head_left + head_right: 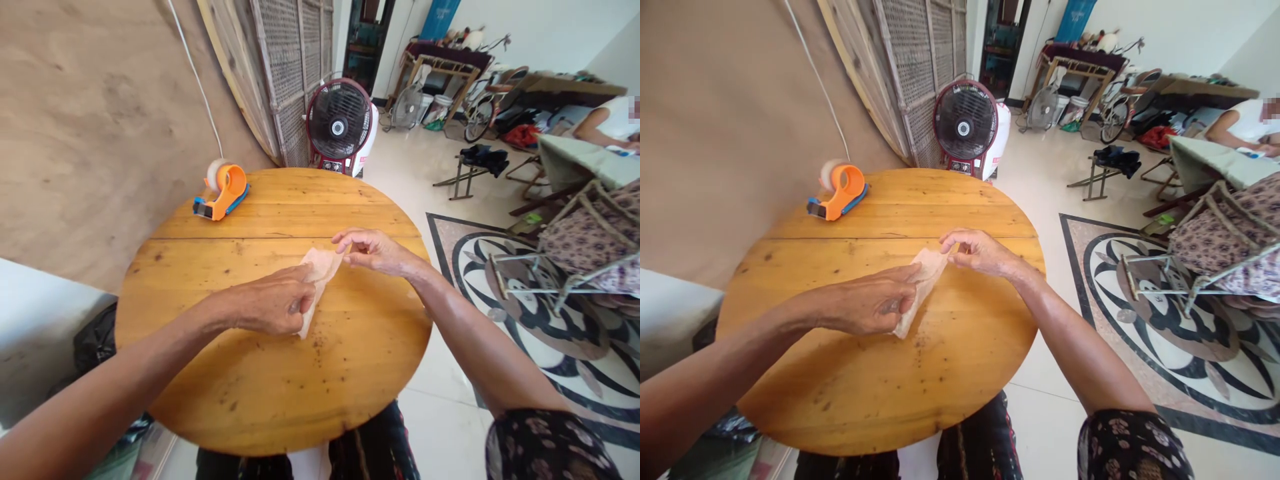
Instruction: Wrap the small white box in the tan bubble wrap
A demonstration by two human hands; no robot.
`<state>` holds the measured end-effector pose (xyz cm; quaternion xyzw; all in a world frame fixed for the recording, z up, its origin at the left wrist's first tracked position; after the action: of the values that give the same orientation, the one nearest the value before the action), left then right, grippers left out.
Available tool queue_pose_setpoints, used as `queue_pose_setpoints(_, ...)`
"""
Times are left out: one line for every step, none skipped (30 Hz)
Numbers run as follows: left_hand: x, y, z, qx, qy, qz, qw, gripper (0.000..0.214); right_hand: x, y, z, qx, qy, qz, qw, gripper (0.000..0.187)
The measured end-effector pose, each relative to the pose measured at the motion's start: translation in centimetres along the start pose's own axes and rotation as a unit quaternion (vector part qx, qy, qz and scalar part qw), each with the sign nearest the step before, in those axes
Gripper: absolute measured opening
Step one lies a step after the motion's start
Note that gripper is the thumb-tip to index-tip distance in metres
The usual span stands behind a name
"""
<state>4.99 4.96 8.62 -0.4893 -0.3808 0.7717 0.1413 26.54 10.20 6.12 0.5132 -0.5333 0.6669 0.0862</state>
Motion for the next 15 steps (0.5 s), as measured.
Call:
queue_pose_setpoints(-0.1, 0.0, 0.0, 0.001, -0.002, -0.001, 1.000, 0.010, 0.0, -0.1, -0.2, 0.007, 0.006, 0.004, 1.000, 0.021)
queue_pose_setpoints(-0.1, 0.0, 0.0, 0.001, -0.005, -0.001, 1.000, 0.010, -0.1, -0.2, -0.2, 0.021, 0.017, 0.010, 1.000, 0.029)
queue_pose_setpoints(-0.1, 0.0, 0.0, 0.000, -0.007, -0.002, 1.000, 0.009, -0.2, -0.3, -0.1, 0.038, 0.030, 0.017, 0.999, 0.037)
queue_pose_setpoints(-0.1, 0.0, 0.0, -0.002, -0.007, -0.002, 1.000, 0.009, -0.4, -0.5, 0.1, 0.058, 0.043, 0.022, 0.997, 0.045)
queue_pose_setpoints(-0.1, 0.0, 0.0, -0.005, -0.004, -0.001, 1.000, 0.009, -0.5, -0.5, 0.2, 0.076, 0.052, 0.024, 0.995, 0.048)
queue_pose_setpoints(0.0, 0.0, 0.0, -0.007, 0.001, -0.001, 1.000, 0.009, -0.7, -0.6, 0.3, 0.088, 0.055, 0.018, 0.994, 0.047)
queue_pose_setpoints(0.1, 0.1, 0.0, -0.010, 0.007, 0.001, 1.000, 0.008, -0.8, -0.5, 0.3, 0.090, 0.051, 0.006, 0.995, 0.042)
queue_pose_setpoints(0.1, 0.1, 0.0, -0.013, 0.013, 0.003, 1.000, 0.008, -0.8, -0.4, 0.2, 0.085, 0.042, -0.012, 0.995, 0.033)
queue_pose_setpoints(0.2, 0.2, 0.1, -0.018, 0.017, 0.005, 1.000, 0.008, -0.7, -0.2, 0.0, 0.076, 0.031, -0.034, 0.996, 0.025)
queue_pose_setpoints(0.2, 0.2, 0.1, -0.022, 0.021, 0.007, 1.000, 0.008, -0.5, 0.1, -0.4, 0.068, 0.018, -0.057, 0.996, 0.020)
queue_pose_setpoints(0.2, 0.2, 0.1, -0.026, 0.022, 0.009, 0.999, 0.009, -0.3, 0.4, -0.8, 0.061, 0.007, -0.076, 0.995, 0.019)
queue_pose_setpoints(0.2, 0.2, 0.1, -0.031, 0.024, 0.011, 0.999, 0.009, 0.0, 0.7, -1.2, 0.062, -0.001, -0.085, 0.994, 0.020)
queue_pose_setpoints(0.2, 0.2, 0.1, -0.036, 0.030, 0.012, 0.999, 0.009, 0.4, 1.0, -1.7, 0.068, -0.007, -0.085, 0.994, 0.022)
queue_pose_setpoints(0.0, 0.2, 0.1, -0.041, 0.041, 0.013, 0.998, 0.008, 0.7, 1.2, -2.1, 0.081, -0.011, -0.076, 0.994, 0.023)
queue_pose_setpoints(-0.1, 0.2, 0.1, -0.046, 0.053, 0.015, 0.997, 0.008, 1.0, 1.5, -2.5, 0.096, -0.012, -0.061, 0.993, 0.022)
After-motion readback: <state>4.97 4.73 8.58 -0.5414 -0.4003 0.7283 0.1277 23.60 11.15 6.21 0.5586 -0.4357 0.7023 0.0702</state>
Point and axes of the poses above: each hand's wrist, its own z-axis away from the middle knuckle, its own y-axis out of the palm, x = y × z, the point moved 3 cm from there along -z, towards the middle knuckle, and after that the axes turned 10 degrees about z, right-handed, at the moved point
